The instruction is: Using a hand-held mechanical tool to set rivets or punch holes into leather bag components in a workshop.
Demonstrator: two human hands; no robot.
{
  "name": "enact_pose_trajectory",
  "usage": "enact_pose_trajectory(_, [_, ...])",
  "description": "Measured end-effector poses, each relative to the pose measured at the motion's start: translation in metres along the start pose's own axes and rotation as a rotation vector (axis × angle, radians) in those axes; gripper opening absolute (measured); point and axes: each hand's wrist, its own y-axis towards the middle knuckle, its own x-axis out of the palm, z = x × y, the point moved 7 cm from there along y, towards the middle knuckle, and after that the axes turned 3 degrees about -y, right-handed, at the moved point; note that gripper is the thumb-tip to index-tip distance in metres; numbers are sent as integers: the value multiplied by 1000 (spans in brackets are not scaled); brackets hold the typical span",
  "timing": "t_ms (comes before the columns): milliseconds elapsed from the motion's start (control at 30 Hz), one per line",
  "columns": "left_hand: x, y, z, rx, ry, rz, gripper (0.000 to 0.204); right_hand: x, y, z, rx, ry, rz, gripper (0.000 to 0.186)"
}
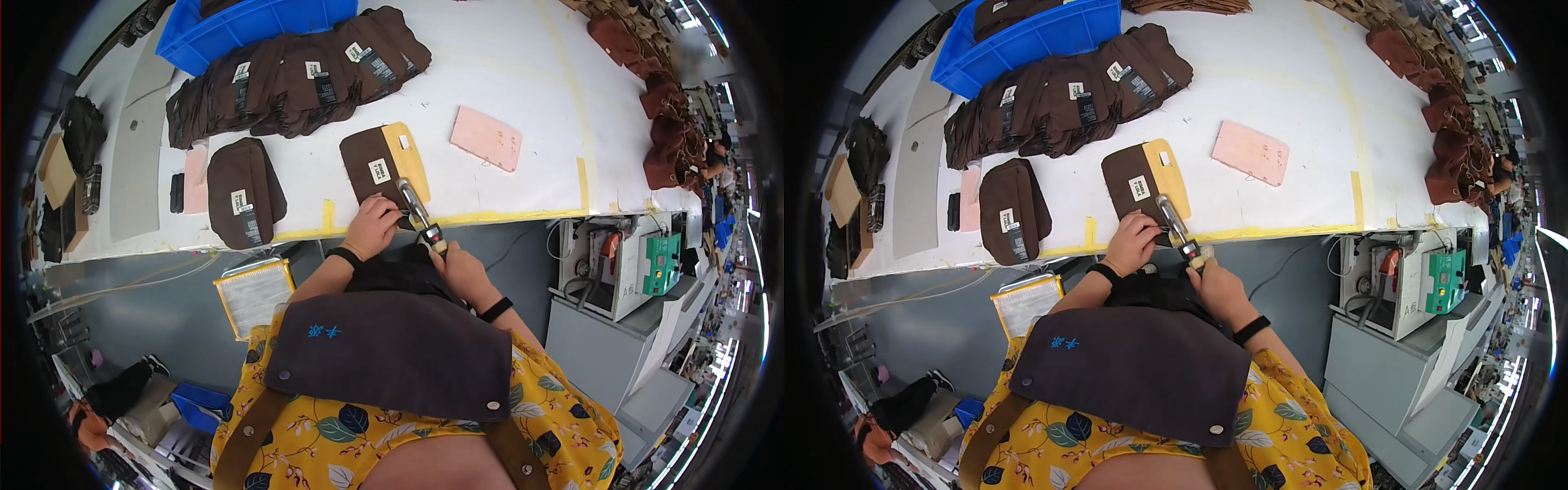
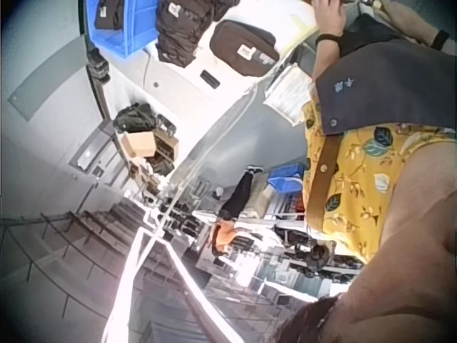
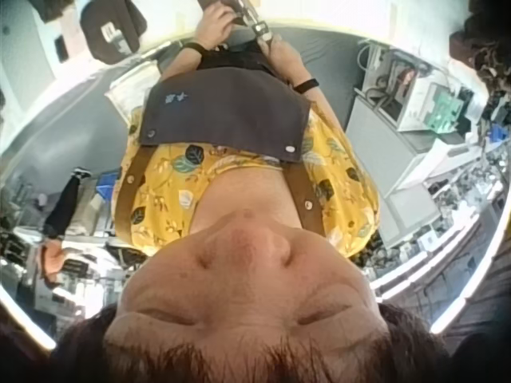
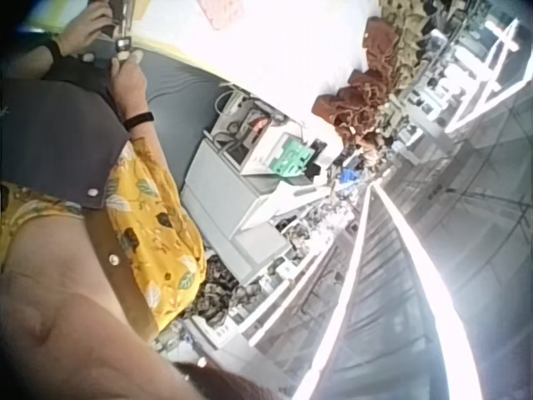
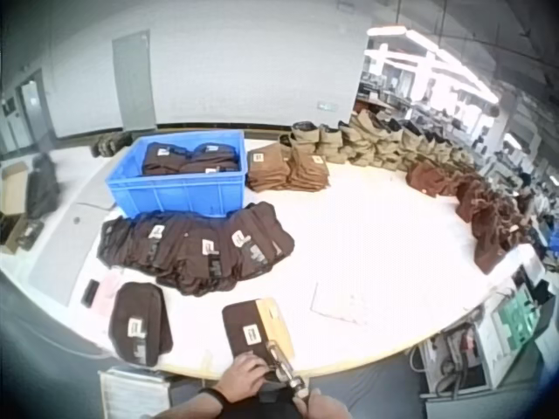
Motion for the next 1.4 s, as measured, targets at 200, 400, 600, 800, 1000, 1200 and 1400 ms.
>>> enact_pose_trajectory(200, [2,3,1,14,-16,-6,26,-23,90,-46,-117,72,250,49])
enact_pose_trajectory(400, [0,5,3,5,-7,-12,28,-34,117,-53,-109,96,224,47])
enact_pose_trajectory(600, [1,1,-2,-9,-27,0,29,-15,12,-11,-95,33,147,46])
enact_pose_trajectory(800, [1,0,0,-1,-20,3,29,-2,-12,4,23,-1,-27,47])
enact_pose_trajectory(1000, [2,4,0,6,-2,-17,27,-10,55,-27,-16,147,47,49])
enact_pose_trajectory(1200, [1,1,-2,2,7,-9,29,15,22,-18,-124,51,134,47])
enact_pose_trajectory(1400, [2,-1,-3,-5,-12,-29,29,7,27,-30,-73,-1,136,46])
